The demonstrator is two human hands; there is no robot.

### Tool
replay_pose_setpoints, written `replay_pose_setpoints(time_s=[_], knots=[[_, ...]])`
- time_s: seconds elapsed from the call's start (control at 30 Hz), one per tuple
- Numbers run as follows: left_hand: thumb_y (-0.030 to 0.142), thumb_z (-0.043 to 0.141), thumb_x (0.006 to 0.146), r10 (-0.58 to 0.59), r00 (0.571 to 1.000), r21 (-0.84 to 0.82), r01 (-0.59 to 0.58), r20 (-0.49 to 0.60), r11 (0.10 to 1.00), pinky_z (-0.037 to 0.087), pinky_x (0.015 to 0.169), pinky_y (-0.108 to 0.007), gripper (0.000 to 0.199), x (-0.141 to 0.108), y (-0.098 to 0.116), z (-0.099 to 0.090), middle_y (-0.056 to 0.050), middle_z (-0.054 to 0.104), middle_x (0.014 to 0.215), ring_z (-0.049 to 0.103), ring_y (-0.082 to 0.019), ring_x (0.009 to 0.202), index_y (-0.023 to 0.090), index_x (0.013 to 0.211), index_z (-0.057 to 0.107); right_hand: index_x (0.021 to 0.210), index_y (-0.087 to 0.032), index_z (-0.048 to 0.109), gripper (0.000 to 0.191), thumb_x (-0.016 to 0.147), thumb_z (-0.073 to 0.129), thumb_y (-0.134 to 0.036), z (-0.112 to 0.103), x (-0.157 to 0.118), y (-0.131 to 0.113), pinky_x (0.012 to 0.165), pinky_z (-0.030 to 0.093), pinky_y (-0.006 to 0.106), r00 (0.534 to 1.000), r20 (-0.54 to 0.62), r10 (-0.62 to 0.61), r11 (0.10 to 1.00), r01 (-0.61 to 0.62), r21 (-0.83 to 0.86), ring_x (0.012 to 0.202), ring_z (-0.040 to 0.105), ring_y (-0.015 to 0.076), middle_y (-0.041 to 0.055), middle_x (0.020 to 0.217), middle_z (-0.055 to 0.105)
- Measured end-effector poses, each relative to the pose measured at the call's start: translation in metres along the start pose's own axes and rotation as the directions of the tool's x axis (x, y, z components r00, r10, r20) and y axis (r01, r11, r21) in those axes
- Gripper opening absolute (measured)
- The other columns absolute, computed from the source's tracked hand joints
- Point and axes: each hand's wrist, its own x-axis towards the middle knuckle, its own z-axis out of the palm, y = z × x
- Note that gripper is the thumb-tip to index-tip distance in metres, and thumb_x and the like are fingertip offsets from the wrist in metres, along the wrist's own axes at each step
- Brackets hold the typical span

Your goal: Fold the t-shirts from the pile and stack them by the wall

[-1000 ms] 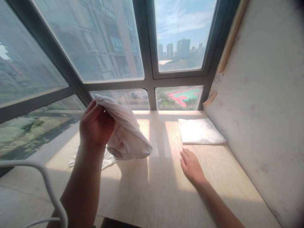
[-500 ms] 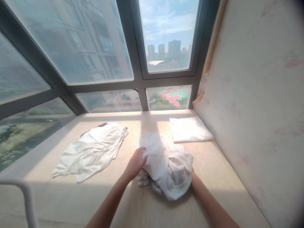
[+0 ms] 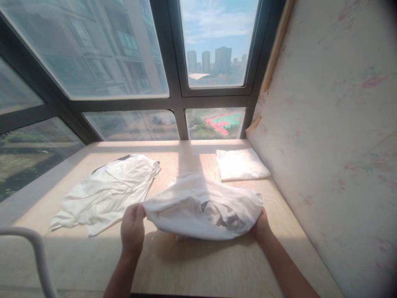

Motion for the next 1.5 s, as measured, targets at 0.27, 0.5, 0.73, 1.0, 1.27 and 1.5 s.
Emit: replay_pose_setpoints(time_s=[0.27,0.5,0.73,1.0,1.27,1.5], knots=[[0.041,0.050,0.091,0.219,0.973,0.297,-0.190,-0.070,0.936,0.056,0.083,-0.043,0.035,-0.029,0.025,-0.018,-0.013,0.065,0.116,0.066,-0.029,0.100,0.020,0.118,0.056,0.122,-0.017,0.062,0.051,0.077,0.067,-0.040,-0.036,-0.036,-0.013,0.094,0.054,0.041,0.948,-0.276,0.157,0.986,-0.166,-0.010,0.113,0.065,0.0295,0.0129,0.125,0.068],[0.038,0.066,0.088,0.530,0.771,0.319,-0.632,0.354,0.706,0.043,0.106,-0.052,0.057,-0.046,0.061,0.041,-0.016,0.058,0.139,0.056,-0.034,0.126,0.020,0.140,0.048,0.118,-0.020,0.064,0.028,0.093,0.057,-0.030,-0.025,-0.061,-0.035,0.104,0.049,0.049,0.899,0.099,-0.427,0.779,0.422,-0.465,0.120,0.060,0.0274,0.0111,0.126,0.065],[0.016,0.053,0.090,0.426,0.716,0.219,-0.619,0.553,0.755,0.043,0.105,-0.052,0.020,-0.042,0.047,0.042,-0.004,0.073,0.105,0.067,-0.024,0.101,0.024,0.102,0.066,0.129,-0.020,0.056,0.036,0.094,0.053,-0.021,-0.015,-0.055,-0.036,0.100,0.048,0.055,0.759,0.474,-0.446,0.448,0.648,-0.616,0.105,0.065,0.0274,0.0091,0.111,0.070],[0.021,0.052,0.096,0.558,0.774,0.069,-0.601,0.301,0.796,0.052,0.084,-0.032,0.015,-0.043,0.047,0.007,-0.004,0.070,0.096,0.066,-0.020,0.092,0.022,0.101,0.066,0.093,-0.023,0.069,0.012,0.095,0.058,-0.028,-0.027,-0.039,-0.074,0.083,0.054,0.039,0.829,0.409,-0.382,0.669,0.554,-0.496,0.092,0.064,0.0225,0.0060,0.093,0.066],[0.030,0.057,0.095,0.391,0.888,-0.138,-0.367,0.244,0.920,0.050,0.070,-0.021,0.015,-0.033,0.078,-0.009,-0.001,0.070,0.086,0.065,-0.014,0.078,0.020,0.098,0.068,0.104,-0.021,0.061,0.025,0.100,0.048,-0.042,-0.023,-0.034,-0.135,0.084,0.055,0.034,0.923,0.316,-0.218,0.840,0.342,-0.422,0.096,0.069,0.0217,0.0076,0.103,0.072],[0.042,0.058,0.094,0.361,0.866,-0.122,-0.340,0.346,0.932,0.046,0.064,-0.020,0.026,-0.013,0.113,-0.037,0.002,0.071,0.075,0.063,-0.013,0.070,0.021,0.089,0.072,0.106,-0.021,0.062,0.033,0.095,0.054,-0.051,-0.027,-0.033,-0.196,0.056,0.047,0.025,0.965,0.182,-0.190,0.854,0.254,-0.455,0.064,0.062,0.0158,0.0021,0.079,0.069]])
